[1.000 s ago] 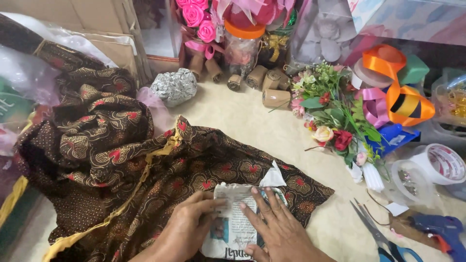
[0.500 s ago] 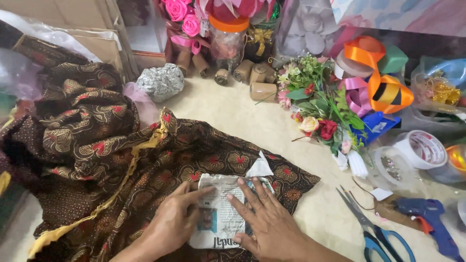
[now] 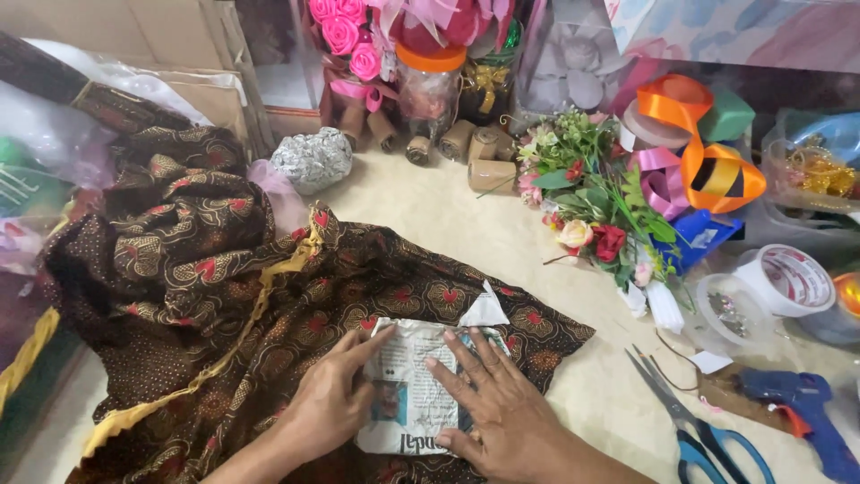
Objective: Stuffing a batik fabric bird with crumpled newspaper to give it shape.
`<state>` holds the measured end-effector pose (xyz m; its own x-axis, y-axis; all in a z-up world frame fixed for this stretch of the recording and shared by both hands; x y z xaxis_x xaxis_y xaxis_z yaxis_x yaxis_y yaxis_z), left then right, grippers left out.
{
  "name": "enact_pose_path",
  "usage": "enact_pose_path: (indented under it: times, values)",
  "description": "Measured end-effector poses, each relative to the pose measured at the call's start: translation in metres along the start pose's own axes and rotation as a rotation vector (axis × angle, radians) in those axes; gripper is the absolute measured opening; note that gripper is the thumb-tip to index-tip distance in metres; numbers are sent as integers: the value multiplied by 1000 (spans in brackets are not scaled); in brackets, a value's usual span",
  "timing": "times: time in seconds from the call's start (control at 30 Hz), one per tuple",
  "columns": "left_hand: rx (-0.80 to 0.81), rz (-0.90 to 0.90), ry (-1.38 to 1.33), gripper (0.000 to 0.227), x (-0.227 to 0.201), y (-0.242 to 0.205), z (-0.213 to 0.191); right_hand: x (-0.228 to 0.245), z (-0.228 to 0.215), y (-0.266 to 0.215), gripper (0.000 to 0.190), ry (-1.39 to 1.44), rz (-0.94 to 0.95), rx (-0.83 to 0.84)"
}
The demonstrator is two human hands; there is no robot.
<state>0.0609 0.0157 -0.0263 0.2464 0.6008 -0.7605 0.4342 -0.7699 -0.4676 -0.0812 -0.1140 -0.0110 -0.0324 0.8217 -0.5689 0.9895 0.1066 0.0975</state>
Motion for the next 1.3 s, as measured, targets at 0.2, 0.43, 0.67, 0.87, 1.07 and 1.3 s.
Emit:
enact_pose_path:
  times: [0.2, 0.43, 0.67, 0.87, 1.07, 1.3]
  values:
    - [8, 99, 25, 78, -9, -26, -8, 8, 17, 1, 80, 947, -96, 370]
    - [-382, 199, -123, 48, 34, -95, -53, 5, 17, 3, 78, 1010, -77, 321]
    - [-402, 550, 188, 34, -5, -98, -33, -58, 18, -7, 45, 1056, 293, -113]
    - [-193, 669, 583, 46, -83, -33, -11, -69, 46, -15, 50, 763, 617, 632]
    - [106, 314, 729, 46, -82, 53, 20, -40, 72, -21, 24, 899, 422, 330]
    - [313, 78, 556, 54, -103, 24, -1, -77, 25, -21, 15, 1405, 439, -141]
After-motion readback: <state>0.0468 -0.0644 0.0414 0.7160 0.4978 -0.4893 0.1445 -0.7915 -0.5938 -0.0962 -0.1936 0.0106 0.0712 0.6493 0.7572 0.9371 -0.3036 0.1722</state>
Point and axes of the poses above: each hand's wrist, its own y-axis towards the middle knuckle, its own z-axis out of the palm, x = y × z, the point moved 8 cm from there along y, towards the middle knuckle, and after that the axes turned 8 degrees about x, right-handed, at the moved point
